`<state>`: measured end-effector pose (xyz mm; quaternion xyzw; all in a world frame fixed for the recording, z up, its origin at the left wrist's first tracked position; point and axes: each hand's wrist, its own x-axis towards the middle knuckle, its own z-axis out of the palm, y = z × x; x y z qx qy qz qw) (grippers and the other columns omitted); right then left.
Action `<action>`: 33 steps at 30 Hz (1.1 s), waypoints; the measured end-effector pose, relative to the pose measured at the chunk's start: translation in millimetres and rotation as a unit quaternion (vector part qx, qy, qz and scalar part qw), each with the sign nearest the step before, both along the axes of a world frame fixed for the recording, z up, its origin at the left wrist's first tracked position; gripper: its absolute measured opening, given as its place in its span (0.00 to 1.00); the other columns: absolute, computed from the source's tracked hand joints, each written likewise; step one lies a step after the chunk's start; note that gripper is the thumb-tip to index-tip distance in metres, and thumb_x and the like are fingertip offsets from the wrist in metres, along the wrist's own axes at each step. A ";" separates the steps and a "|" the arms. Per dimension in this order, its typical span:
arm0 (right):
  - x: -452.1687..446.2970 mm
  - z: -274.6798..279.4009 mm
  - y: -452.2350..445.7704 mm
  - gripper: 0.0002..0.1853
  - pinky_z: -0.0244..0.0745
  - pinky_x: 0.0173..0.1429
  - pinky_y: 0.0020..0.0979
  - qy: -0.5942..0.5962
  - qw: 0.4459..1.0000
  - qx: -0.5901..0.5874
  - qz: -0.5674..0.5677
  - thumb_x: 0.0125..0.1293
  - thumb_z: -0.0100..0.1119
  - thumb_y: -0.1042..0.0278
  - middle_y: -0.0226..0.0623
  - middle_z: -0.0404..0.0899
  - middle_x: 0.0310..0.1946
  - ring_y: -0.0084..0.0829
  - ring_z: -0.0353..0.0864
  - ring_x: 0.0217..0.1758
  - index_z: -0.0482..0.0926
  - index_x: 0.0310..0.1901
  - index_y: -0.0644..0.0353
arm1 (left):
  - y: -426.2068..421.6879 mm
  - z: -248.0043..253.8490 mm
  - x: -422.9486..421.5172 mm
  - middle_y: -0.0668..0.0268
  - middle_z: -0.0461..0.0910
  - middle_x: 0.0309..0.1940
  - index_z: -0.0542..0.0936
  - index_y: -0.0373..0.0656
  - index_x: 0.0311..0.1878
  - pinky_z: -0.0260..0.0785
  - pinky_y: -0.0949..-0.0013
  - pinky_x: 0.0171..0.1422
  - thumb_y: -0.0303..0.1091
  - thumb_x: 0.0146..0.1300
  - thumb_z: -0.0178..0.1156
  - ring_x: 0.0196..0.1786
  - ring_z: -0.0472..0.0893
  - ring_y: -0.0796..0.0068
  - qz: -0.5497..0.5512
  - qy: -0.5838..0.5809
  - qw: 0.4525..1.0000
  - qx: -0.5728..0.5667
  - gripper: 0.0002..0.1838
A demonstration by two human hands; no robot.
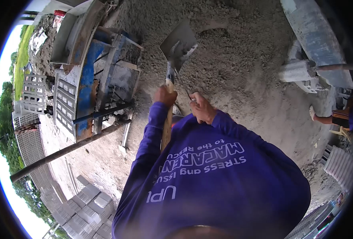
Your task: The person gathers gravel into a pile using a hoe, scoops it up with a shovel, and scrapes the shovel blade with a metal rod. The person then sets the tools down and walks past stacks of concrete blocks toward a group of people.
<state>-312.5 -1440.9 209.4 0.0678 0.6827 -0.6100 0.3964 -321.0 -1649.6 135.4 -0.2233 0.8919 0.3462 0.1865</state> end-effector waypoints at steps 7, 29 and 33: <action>-51.1 -30.1 13.1 0.19 0.63 0.15 0.30 0.033 0.999 -0.010 -0.020 0.64 0.43 0.66 0.38 0.72 0.21 0.24 0.64 0.10 0.66 0.55 0.65 | -5.1 14.1 -4.9 0.47 0.79 0.26 0.75 0.29 0.37 0.73 0.58 0.40 0.42 0.46 0.60 0.33 0.81 0.52 0.005 0.027 0.998 0.050 0.23; -43.7 40.2 29.7 0.20 0.49 0.10 0.23 0.007 0.989 -0.139 -0.039 0.67 0.43 0.67 0.26 0.63 0.15 0.15 0.55 0.10 0.62 0.58 0.67 | 5.9 54.9 -18.4 0.46 0.79 0.34 0.76 0.34 0.43 0.71 0.56 0.46 0.43 0.47 0.59 0.40 0.80 0.50 -0.059 0.003 0.994 -0.095 0.23; -39.1 28.6 34.7 0.20 0.49 0.10 0.23 0.029 0.992 -0.116 -0.026 0.67 0.43 0.68 0.26 0.62 0.15 0.15 0.56 0.10 0.61 0.58 0.68 | 12.8 52.1 -14.4 0.46 0.76 0.43 0.73 0.37 0.48 0.67 0.54 0.54 0.43 0.49 0.58 0.49 0.76 0.48 -0.092 -0.031 0.984 -0.148 0.24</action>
